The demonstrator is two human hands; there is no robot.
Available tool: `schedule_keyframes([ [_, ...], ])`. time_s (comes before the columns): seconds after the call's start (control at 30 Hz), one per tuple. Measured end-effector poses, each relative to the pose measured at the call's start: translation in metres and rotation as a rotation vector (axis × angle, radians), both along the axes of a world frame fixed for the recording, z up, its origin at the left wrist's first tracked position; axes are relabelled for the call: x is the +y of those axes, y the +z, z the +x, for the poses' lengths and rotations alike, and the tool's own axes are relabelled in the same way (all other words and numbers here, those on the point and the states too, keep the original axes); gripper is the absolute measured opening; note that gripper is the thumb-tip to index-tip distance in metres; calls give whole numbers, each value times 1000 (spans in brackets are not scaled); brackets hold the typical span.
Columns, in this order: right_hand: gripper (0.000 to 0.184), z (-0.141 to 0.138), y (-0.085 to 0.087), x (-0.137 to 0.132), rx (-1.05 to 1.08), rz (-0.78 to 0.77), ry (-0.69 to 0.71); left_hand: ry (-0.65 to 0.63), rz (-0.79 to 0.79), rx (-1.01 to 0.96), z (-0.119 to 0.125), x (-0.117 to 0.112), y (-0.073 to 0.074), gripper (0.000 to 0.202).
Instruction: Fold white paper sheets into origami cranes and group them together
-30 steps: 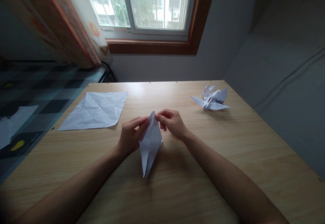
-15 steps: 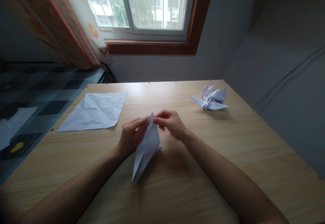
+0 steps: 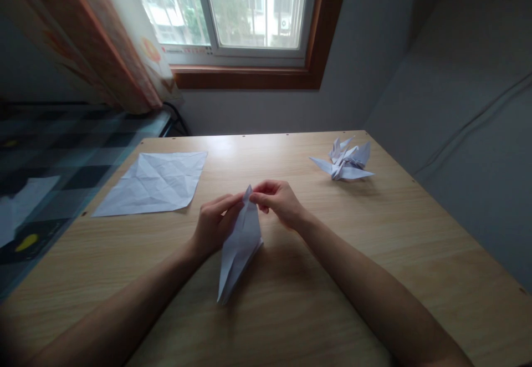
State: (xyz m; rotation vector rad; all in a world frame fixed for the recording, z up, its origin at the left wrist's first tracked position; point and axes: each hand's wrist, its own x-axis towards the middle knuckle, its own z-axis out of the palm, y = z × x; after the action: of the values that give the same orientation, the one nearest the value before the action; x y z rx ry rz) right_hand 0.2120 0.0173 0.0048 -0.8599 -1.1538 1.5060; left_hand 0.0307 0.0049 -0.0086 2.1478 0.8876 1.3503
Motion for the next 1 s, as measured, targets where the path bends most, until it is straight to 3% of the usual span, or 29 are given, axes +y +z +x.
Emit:
schedule_keyframes([
  [0.53,35,-2,8,-3,-84,30,-67,3,-49,-36,2,-1,4,21],
  [0.83,33,-6,7,-7,-196,71,-14,-42,-300,-234,1,3,1,22],
  [1.0,30,-7,8,-8,-171,64,-10,23,-327,-262,3,3,1,23],
])
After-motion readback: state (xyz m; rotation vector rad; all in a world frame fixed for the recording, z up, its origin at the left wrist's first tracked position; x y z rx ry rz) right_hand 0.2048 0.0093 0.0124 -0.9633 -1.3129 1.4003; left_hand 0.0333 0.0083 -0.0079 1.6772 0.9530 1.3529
